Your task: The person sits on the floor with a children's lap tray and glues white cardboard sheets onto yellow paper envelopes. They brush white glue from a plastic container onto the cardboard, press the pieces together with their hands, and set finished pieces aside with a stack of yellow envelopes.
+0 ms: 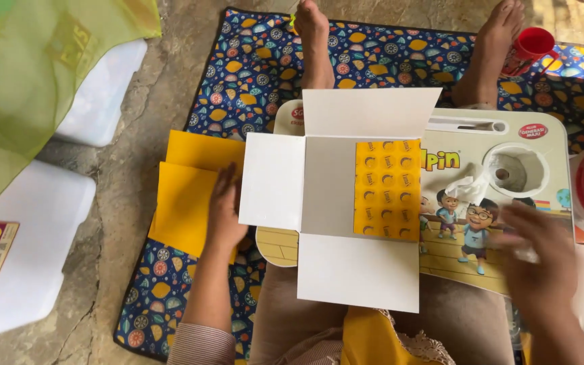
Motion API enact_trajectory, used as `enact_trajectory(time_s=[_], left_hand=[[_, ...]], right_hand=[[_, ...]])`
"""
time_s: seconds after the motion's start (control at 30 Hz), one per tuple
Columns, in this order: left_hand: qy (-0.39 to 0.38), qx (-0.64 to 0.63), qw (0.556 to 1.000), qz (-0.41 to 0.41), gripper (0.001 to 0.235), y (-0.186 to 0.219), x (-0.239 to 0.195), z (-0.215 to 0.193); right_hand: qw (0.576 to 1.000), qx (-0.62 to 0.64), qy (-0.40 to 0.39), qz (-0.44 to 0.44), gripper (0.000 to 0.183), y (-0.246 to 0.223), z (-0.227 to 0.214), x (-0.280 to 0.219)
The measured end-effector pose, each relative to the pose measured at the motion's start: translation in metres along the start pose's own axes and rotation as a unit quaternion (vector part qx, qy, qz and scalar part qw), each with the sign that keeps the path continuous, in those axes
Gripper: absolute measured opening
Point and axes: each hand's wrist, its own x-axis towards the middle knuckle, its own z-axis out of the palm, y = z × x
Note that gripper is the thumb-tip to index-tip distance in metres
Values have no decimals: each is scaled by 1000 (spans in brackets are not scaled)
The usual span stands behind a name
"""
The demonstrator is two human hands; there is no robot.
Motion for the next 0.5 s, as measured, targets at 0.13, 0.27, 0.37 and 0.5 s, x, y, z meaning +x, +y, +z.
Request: enact_trajectory(time_s=[0.13,0.27,0.37,0.5], left_hand=[[-25,30,995,94,57,16,5,13],[-6,33,994,104,54,0,-32,3],[-10,31,994,109,52,-19,-84,-16],[-6,26,993,116,49,-48,-155,-48]], right_hand=[[947,-151,-200,-203,64,-82,41,50],[947,-114,-181,-239,73,-95,65,56],[947,-102,-193,-237,73,-100,68,58],[953,-89,-196,-215,74,-104,72,61]])
